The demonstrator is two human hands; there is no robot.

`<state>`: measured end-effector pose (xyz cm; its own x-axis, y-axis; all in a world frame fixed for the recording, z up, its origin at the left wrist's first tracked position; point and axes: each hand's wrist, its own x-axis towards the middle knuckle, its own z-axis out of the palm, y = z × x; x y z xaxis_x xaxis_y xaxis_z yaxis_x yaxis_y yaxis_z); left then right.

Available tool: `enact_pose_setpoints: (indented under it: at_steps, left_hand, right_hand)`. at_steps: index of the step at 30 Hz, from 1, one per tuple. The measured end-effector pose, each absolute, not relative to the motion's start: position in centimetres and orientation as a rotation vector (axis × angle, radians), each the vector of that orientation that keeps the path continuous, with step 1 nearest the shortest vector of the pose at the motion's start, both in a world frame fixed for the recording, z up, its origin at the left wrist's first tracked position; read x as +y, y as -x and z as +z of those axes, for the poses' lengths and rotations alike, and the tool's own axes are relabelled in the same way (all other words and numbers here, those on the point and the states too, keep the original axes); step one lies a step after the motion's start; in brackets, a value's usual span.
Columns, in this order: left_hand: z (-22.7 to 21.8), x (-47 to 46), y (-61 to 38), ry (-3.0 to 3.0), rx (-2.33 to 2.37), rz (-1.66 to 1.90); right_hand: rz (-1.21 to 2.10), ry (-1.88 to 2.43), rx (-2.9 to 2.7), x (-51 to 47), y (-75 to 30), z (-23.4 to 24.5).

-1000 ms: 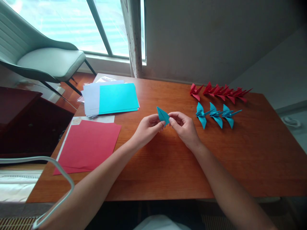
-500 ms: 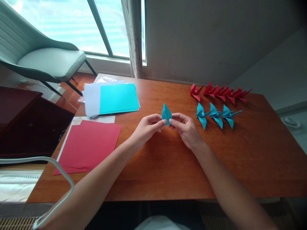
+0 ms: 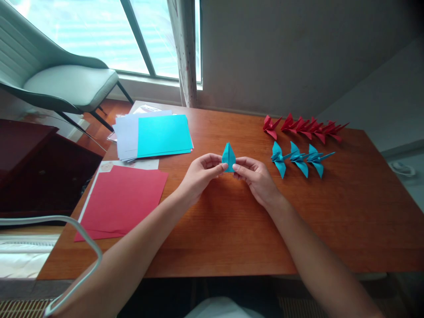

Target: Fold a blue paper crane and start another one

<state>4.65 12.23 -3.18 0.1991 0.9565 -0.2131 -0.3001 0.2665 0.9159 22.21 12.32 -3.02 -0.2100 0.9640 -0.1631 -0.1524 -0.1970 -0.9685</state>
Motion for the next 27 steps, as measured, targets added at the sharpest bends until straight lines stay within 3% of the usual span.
enact_pose_setpoints:
  at_steps: [13, 27]
  left_hand:
    - [-3.49, 12.03, -5.00, -1.246, 0.963, 1.061]
    - [-3.49, 12.01, -4.74, -1.346, 0.906, 1.002]
  right_hand:
    - [1.274, 1.186, -1.374, 12.48, -22.12, -3.62]
    - [1.283, 1.098, -1.370, 12.76, -22.91, -3.11]
